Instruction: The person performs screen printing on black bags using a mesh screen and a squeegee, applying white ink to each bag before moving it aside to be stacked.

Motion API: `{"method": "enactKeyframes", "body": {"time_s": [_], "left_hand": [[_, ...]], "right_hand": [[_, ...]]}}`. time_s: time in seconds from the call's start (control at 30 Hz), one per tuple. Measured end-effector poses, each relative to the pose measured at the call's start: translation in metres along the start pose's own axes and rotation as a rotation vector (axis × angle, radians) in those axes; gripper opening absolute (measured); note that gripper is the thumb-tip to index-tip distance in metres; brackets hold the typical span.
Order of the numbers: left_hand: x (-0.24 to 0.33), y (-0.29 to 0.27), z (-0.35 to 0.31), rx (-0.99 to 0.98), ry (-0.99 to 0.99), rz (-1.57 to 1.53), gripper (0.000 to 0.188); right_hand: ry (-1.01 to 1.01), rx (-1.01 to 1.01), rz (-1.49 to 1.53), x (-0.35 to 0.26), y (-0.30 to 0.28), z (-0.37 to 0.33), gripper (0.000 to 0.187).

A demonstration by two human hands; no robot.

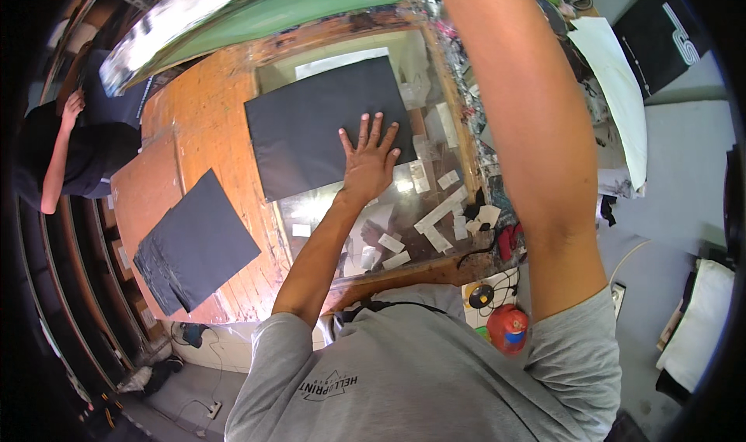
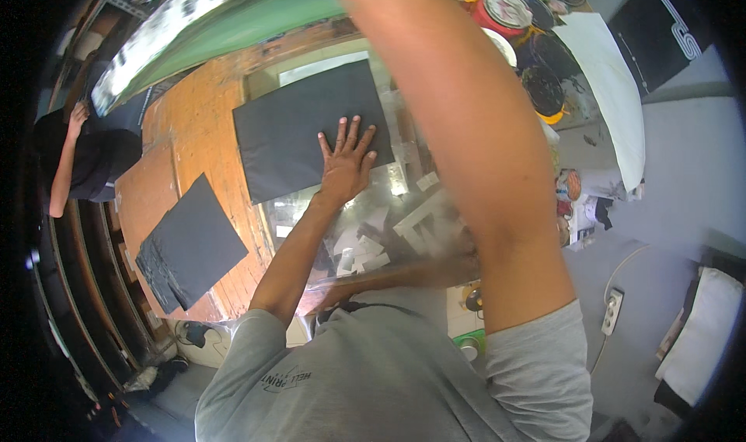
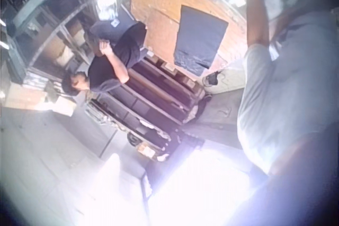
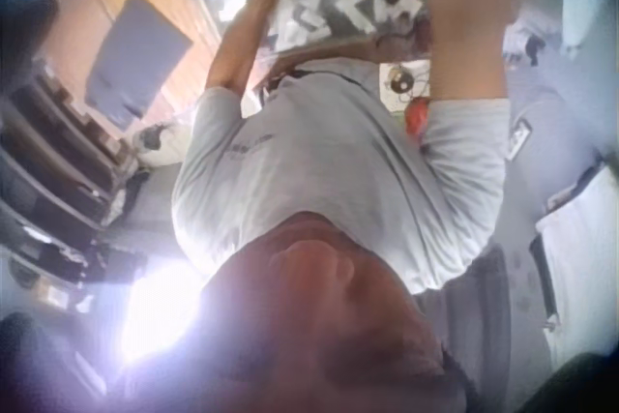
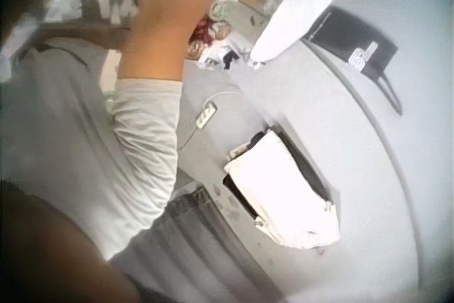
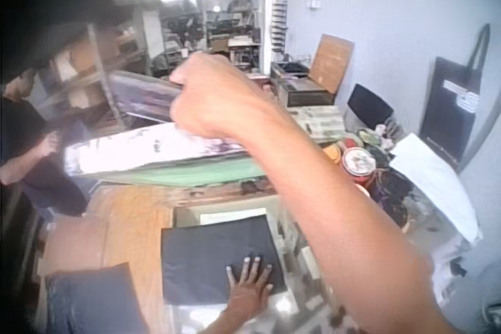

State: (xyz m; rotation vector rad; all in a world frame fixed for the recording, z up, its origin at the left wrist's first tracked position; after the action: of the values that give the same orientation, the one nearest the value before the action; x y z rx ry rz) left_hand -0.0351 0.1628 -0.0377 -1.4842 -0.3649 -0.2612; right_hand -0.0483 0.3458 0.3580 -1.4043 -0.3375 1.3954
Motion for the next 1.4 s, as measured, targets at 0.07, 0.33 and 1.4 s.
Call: {"method": "enactKeyframes", "body": {"time_s": [0.07, 0.33, 1.4], "left_hand": [[-0.001, -0.002, -0.005, 0.075, -0.048, -0.033, 0.055], [-0.019, -0.009, -0.054, 0.073, -0.174, 0.130, 0.068], [-0.019, -0.014, -0.059, 0.063, -0.136, 0.183, 0.073]], "right_hand": [[-0.015, 0.014, -0.122, 0.000, 0.001, 0.007, 0.035], [-0.090, 0.107, -0.385, 0.004, 0.004, 0.023, 0.032], [0.083, 0.084, -0.151, -0.013, 0.004, 0.003, 0.039]]}}
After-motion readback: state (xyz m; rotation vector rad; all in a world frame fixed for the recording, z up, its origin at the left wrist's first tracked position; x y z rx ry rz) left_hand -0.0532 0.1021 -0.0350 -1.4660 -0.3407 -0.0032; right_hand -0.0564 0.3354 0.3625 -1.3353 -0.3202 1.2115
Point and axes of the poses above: each hand's wrist, its own z-axis towards the middle knuckle, its own y-axis out of the palm, x = y × z, the point moved 1 cm from there along z, towards the middle knuckle, and after that the axes turned 4 degrees about y, right-handed, at the moved point
